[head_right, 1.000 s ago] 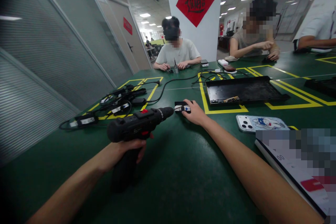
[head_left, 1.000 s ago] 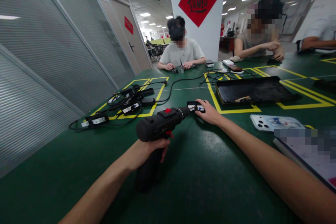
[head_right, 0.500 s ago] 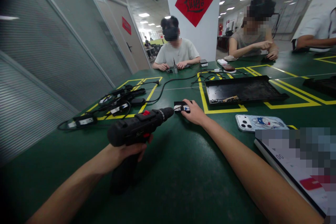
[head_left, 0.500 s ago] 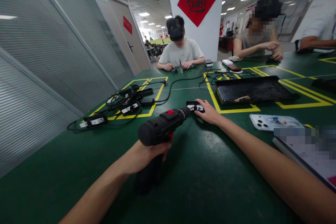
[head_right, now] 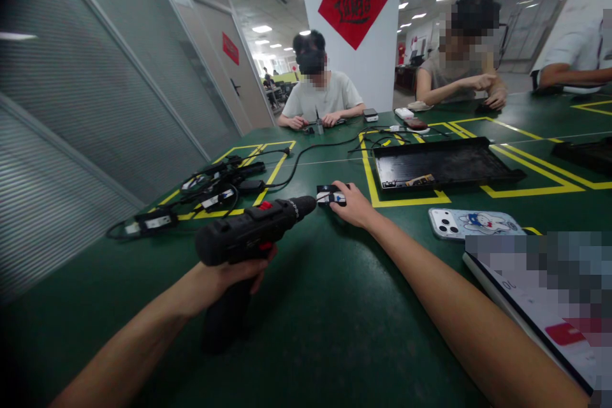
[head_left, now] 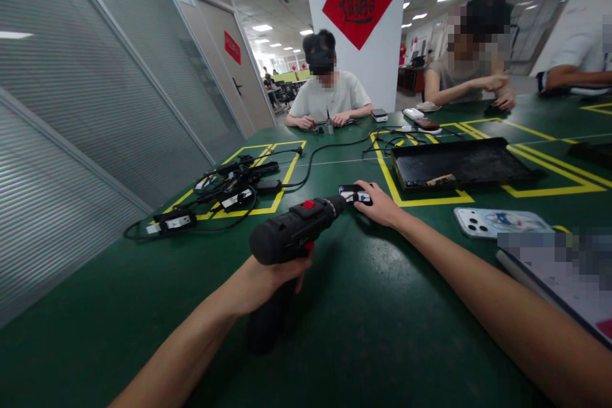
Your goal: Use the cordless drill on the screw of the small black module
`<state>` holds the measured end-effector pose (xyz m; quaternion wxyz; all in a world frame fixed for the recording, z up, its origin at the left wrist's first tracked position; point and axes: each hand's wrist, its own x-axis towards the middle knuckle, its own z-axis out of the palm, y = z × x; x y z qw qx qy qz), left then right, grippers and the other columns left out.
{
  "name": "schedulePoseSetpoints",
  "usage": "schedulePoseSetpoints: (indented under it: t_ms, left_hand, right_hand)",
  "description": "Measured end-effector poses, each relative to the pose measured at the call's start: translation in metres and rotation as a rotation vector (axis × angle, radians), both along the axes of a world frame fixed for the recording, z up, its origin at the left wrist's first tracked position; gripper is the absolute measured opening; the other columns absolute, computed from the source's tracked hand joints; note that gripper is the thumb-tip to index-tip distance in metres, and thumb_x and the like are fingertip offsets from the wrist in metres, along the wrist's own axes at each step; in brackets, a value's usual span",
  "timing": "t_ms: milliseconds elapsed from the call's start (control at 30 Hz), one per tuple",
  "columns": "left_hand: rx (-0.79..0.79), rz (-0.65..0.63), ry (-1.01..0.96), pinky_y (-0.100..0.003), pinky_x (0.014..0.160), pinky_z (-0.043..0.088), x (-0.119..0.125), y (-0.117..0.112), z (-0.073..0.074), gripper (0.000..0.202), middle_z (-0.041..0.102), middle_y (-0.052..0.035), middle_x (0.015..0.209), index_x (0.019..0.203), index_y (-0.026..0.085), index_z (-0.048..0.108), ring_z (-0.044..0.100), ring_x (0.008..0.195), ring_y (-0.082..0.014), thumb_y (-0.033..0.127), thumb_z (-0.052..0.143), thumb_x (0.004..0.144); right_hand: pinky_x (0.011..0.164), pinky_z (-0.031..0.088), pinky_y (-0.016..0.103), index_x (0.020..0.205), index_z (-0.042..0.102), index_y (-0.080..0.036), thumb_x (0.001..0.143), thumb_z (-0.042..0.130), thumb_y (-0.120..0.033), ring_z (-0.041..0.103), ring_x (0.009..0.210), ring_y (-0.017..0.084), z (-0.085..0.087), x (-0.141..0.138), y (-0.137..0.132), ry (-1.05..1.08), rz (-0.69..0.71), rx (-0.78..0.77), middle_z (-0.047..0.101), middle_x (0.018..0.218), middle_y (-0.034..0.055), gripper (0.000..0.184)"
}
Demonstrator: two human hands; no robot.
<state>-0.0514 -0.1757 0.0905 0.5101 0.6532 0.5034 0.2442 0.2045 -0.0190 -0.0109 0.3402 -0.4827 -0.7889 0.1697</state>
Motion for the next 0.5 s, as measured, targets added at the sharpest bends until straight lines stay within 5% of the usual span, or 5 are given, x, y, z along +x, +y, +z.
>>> schedulePoseSetpoints:
  t_ms: [500]
  left_hand:
    - [0.010, 0.013, -0.048, -0.028, 0.058, 0.046, 0.0036, -0.0009, 0.0022, 0.020, 0.058, -0.0014, 0.076, 0.096, 0.015, 0.056, 0.054, 0.058, -0.0121, 0.028, 0.058, 0.080]
  right_hand:
    - [0.094, 0.040, 0.036, 0.132, 0.040, -0.026, 0.080, 0.055, -0.035, 0.054, 0.102, 0.022, 0.0013, 0.0009, -0.0002, -0.001, -0.005, -0.002, 0.048, 0.112, 0.0069, 0.055]
